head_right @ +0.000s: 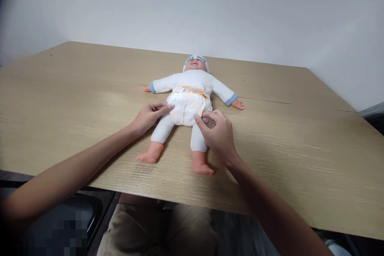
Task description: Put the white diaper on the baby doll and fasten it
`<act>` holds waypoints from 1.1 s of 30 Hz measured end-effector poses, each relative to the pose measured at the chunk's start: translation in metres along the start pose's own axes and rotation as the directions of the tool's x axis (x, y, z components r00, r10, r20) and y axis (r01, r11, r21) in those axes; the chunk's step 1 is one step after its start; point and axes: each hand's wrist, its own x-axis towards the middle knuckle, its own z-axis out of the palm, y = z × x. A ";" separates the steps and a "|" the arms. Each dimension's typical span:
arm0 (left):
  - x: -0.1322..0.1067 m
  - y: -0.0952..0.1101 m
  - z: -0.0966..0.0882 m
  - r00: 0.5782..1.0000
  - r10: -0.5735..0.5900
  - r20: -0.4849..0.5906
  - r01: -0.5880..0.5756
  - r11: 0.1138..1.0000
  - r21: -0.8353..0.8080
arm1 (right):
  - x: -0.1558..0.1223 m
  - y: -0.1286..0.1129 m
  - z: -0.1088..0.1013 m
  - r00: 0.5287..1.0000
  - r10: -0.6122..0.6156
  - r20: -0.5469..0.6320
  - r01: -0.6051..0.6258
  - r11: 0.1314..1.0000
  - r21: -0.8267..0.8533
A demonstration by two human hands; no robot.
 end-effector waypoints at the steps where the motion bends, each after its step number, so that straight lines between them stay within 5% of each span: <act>1: 0.000 -0.001 -0.001 1.000 0.013 -0.016 -0.013 1.000 0.008 | 0.000 -0.001 -0.001 1.000 -0.013 -0.004 0.013 1.000 -0.005; 6: 0.003 -0.009 -0.007 0.983 0.171 -0.063 -0.163 0.980 0.112 | 0.003 -0.004 -0.001 0.988 -0.116 -0.105 0.110 0.992 -0.060; 11: 0.018 -0.020 -0.016 0.944 0.307 -0.124 -0.279 0.938 0.205 | 0.022 0.030 0.001 0.967 -0.080 -0.242 0.089 0.996 0.027; 14: 0.039 -0.021 -0.025 0.820 0.532 -0.210 -0.373 0.776 0.509 | 0.047 0.060 -0.001 0.910 -0.203 -0.361 0.151 0.974 -0.169; 16: 0.056 -0.018 -0.031 0.730 0.662 -0.170 -0.365 0.587 0.723 | 0.067 0.076 -0.002 0.880 -0.300 -0.368 0.182 0.929 -0.323; 17: 0.065 -0.017 -0.034 0.716 0.687 -0.122 -0.344 0.500 0.795 | 0.077 0.081 -0.001 0.883 -0.325 -0.338 0.188 0.905 -0.381; 19: 0.081 -0.014 -0.038 0.748 0.663 -0.039 -0.298 0.387 0.873 | 0.094 0.087 0.002 0.918 -0.324 -0.227 0.188 0.862 -0.472; 22: 0.100 -0.014 -0.042 0.828 0.561 -0.018 -0.203 0.329 0.922 | 0.109 0.092 0.007 0.969 -0.237 -0.072 0.154 0.804 -0.574; 27: 0.115 -0.017 -0.042 0.862 0.499 -0.083 -0.075 0.288 0.955 | 0.115 0.099 0.009 0.986 -0.153 -0.067 0.076 0.767 -0.637; 30: 0.112 -0.014 -0.034 0.873 0.472 -0.122 -0.031 0.304 0.952 | 0.113 0.089 0.010 0.993 -0.098 -0.068 0.035 0.785 -0.618; 33: 0.092 0.000 -0.022 0.926 0.350 -0.143 -0.024 0.432 0.901 | 0.102 0.064 0.010 0.998 0.043 -0.050 -0.063 0.835 -0.546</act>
